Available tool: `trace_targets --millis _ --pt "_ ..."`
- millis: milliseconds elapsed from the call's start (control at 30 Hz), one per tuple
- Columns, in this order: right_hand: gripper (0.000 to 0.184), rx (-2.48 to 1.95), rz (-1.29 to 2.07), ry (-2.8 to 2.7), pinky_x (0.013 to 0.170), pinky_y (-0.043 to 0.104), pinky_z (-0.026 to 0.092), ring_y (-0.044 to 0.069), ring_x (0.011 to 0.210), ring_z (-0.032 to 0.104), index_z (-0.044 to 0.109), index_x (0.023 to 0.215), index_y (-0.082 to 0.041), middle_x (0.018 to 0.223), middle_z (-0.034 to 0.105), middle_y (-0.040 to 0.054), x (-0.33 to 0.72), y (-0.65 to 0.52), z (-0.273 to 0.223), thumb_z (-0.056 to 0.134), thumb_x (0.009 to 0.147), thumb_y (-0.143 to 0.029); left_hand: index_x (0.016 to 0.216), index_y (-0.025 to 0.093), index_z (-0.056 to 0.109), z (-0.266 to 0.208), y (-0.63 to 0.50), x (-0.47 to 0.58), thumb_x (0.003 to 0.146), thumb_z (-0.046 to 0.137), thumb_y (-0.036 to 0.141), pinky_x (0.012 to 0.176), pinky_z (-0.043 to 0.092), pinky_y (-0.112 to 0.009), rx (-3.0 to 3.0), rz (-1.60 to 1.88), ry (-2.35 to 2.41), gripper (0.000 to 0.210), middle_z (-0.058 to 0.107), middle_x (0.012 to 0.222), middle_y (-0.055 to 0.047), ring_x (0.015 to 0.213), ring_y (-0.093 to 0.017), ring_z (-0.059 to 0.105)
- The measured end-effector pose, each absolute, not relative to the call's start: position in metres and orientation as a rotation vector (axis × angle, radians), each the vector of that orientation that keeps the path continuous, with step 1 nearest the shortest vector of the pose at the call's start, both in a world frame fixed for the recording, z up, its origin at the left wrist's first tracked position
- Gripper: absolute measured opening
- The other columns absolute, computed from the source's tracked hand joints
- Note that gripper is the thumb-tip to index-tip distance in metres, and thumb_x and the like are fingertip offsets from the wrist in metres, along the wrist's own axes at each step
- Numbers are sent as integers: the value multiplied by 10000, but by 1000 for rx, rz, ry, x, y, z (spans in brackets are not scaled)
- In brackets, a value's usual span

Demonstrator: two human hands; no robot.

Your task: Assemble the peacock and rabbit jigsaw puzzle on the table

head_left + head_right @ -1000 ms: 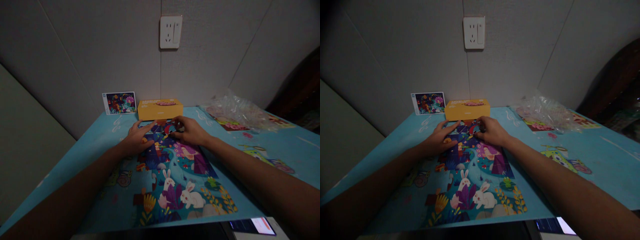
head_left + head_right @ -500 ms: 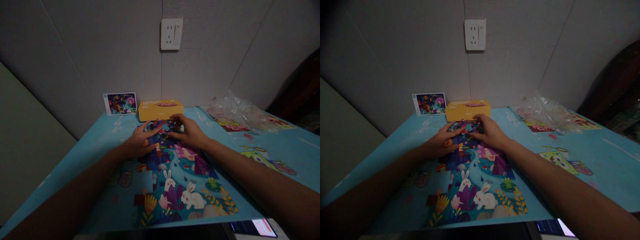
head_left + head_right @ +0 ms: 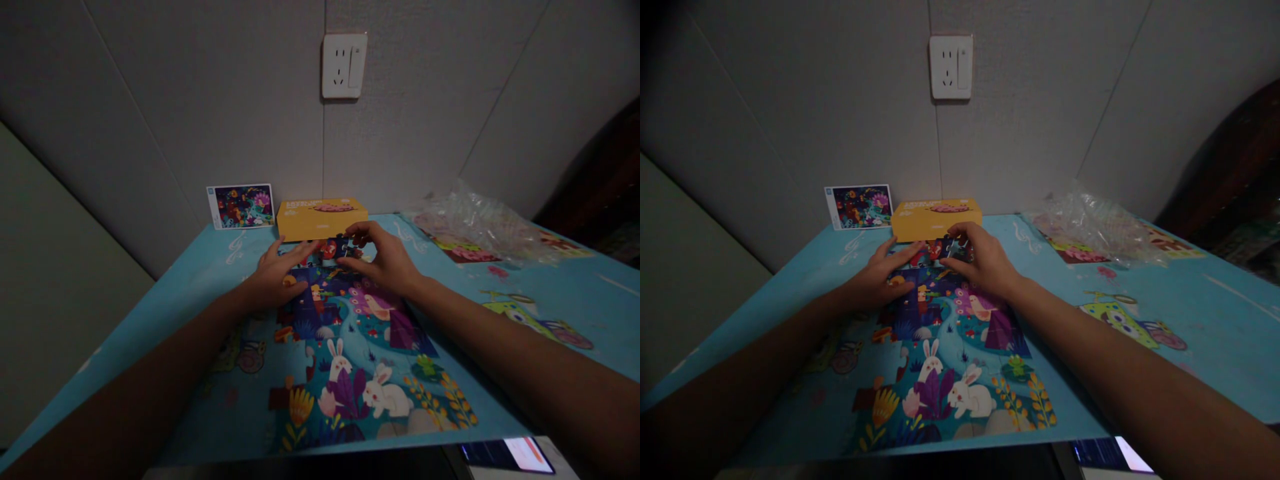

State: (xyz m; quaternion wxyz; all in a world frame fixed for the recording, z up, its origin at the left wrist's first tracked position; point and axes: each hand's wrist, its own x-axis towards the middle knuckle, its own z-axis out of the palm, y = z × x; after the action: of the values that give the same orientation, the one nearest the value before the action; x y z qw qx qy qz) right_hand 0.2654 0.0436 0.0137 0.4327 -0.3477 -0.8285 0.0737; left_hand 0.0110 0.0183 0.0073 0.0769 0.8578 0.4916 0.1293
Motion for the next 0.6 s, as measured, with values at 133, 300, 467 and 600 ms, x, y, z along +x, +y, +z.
trace_targets --millis 133,300,467,600 --pt "410 -789 199 -2086 738 346 495 208 840 611 518 1108 -199 1003 638 80 264 42 13 724 782 -336 1521 247 261 11 10 14 877 553 271 1152 243 -519 2620 481 1163 707 190 1601 -94 1472 -345 84" --pt "424 -809 212 -2169 744 355 509 217 869 622 512 1142 -195 1048 640 92 267 46 11 716 794 -328 1497 236 329 14 10 11 880 551 257 1140 267 -528 2616 532 1172 657 273 1569 -118 1464 -345 146" --pt "436 -817 224 -2200 787 380 519 230 920 622 507 1138 -192 1061 636 90 266 47 9 733 778 -292 1479 216 371 14 12 9 864 557 254 1138 262 -538 2652 558 1184 644 221 1588 -127 1453 -362 177" --pt "403 -825 289 -2152 811 391 525 233 953 619 514 1126 -197 1076 629 95 264 46 8 718 780 -231 1498 172 320 14 12 10 878 521 247 1156 222 -545 2656 542 1136 656 283 1568 -124 1471 -341 99"
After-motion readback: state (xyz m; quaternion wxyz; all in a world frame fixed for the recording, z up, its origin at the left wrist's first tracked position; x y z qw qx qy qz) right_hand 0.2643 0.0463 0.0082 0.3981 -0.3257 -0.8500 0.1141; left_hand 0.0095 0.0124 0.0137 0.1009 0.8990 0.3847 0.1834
